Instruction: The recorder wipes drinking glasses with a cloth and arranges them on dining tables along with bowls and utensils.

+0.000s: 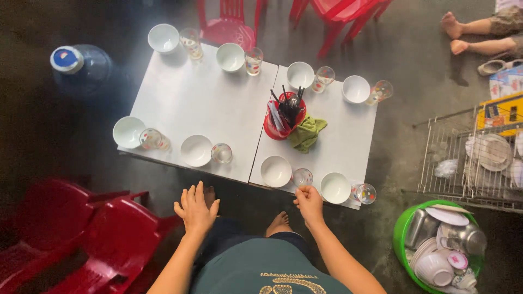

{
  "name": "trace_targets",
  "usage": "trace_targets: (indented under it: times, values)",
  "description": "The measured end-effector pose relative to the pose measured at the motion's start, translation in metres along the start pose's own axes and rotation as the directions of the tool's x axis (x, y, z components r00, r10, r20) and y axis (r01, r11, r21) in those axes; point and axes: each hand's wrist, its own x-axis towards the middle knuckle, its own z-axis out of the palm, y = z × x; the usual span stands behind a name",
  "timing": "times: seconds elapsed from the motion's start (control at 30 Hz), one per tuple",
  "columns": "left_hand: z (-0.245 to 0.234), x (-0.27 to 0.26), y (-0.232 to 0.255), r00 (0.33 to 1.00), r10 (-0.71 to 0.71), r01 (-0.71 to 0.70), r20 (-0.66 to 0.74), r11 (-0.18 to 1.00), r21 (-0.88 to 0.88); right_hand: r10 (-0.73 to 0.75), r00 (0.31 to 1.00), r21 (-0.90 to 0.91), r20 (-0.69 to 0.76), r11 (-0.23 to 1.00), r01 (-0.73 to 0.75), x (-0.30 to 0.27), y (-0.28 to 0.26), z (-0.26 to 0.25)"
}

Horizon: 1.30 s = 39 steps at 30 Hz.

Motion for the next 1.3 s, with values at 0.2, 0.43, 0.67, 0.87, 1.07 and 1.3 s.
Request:
trace_targets:
  times: [0.2, 0.43, 0.67, 0.87, 1.07, 1.3]
  values:
    - [-0.039, 0.086, -0.047, 0.983, 0.171, -0.18, -0.07, 0.973, -0.147, -0.197, 0.967, -0.076, -0.161, 0.979, 0.187, 0.044, -0.053, 0.084]
    - [-0.078, 0.15, -0.08, 0.914, 0.394, -0.406, -0.098, 0.892, -0.197, -0.603, 0.755, -0.664, -0.258, 0.678, 0.315, 0.083, -0.134, 0.149]
    - [-0.094, 0.169, -0.092, 0.878, 0.476, -0.474, -0.053, 0.848, -0.238, -0.554, 0.78, -0.701, -0.29, 0.678, 0.222, 0.119, -0.122, 0.152]
    - [-0.096, 0.171, -0.096, 0.878, 0.479, -0.46, 0.006, 0.847, -0.267, -0.318, 0.906, -0.579, -0.28, 0.808, 0.105, 0.109, -0.145, 0.155]
    - [-0.096, 0.169, -0.082, 0.872, 0.489, -0.471, 0.004, 0.842, -0.264, -0.538, 0.838, -0.695, -0.09, 0.637, 0.335, 0.104, -0.144, 0.145]
    - [-0.09, 0.168, -0.045, 0.838, 0.544, -0.526, -0.046, 0.781, -0.338, -0.522, 0.85, -0.626, -0.065, 0.685, 0.373, 0.034, -0.184, 0.14]
